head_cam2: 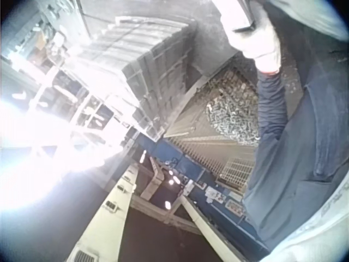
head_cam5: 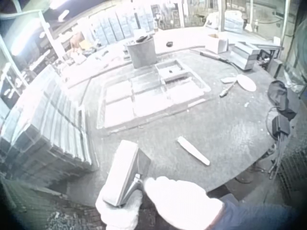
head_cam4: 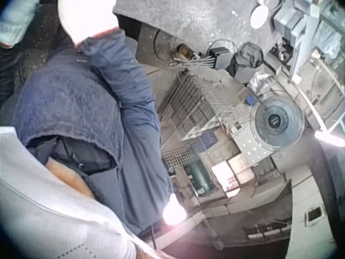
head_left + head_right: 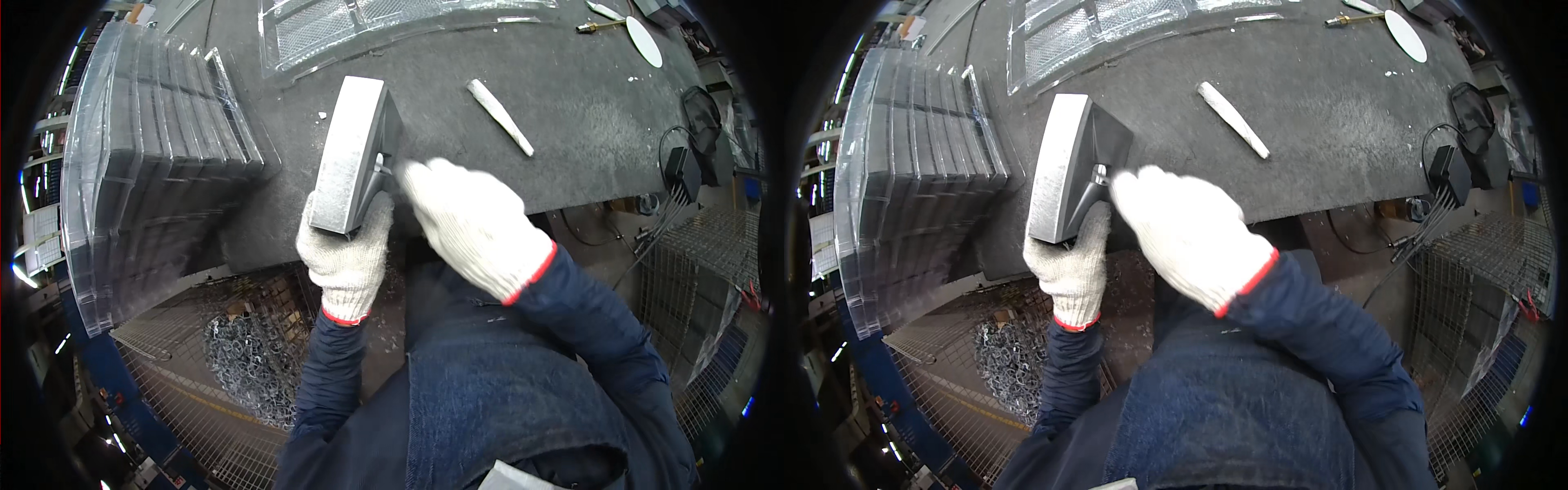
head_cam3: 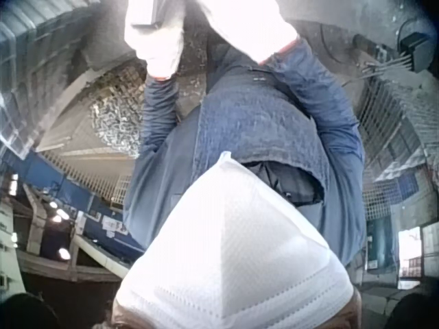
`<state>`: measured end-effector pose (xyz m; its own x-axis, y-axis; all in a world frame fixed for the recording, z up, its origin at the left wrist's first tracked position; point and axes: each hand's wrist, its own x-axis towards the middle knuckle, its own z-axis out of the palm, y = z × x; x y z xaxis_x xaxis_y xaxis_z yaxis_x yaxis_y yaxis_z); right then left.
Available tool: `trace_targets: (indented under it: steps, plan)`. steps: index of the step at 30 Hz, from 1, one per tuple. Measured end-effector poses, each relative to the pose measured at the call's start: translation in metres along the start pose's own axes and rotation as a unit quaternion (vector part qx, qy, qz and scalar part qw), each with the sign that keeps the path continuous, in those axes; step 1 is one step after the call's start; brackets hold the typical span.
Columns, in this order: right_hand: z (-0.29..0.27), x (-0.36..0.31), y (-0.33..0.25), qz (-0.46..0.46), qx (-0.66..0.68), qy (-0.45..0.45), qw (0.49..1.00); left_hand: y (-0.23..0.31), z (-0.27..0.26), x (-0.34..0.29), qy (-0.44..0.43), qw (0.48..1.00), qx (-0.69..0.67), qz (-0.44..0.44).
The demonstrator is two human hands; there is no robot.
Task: The person deburrs metal components by scraping their edges and inner surfaces with hand tools, then places the finished components onto a stack.
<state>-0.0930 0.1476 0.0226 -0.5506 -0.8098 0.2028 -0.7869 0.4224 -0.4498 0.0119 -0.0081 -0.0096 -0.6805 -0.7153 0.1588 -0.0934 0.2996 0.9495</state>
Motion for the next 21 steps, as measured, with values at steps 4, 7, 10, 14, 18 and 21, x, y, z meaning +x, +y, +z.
trace_targets:
  steps: [4, 7, 10, 14, 18, 21]
  plan:
    - [0.002, 0.006, 0.007, 0.006, -0.005, -0.013, 1.000, 0.007, 0.005, 0.005, 0.017, 1.000, 0.005, -0.022]
    - [-0.002, 0.002, 0.002, -0.005, -0.011, 0.004, 1.000, 0.004, 0.004, 0.005, -0.013, 1.000, -0.016, -0.012]
    - [-0.003, 0.001, -0.006, 0.021, -0.029, -0.021, 0.999, 0.006, 0.000, 0.004, 0.004, 1.000, -0.011, -0.020]
    - [0.008, 0.011, 0.000, 0.019, -0.001, -0.014, 1.000, 0.008, 0.005, 0.003, -0.005, 0.999, -0.030, -0.031]
    - [0.008, 0.005, 0.004, 0.021, 0.004, 0.003, 1.000, 0.005, 0.002, 0.005, -0.007, 1.000, -0.012, -0.018]
    - [0.013, 0.010, 0.015, 0.011, 0.017, 0.049, 0.999, 0.007, 0.009, 0.005, -0.011, 1.000, -0.017, -0.015]
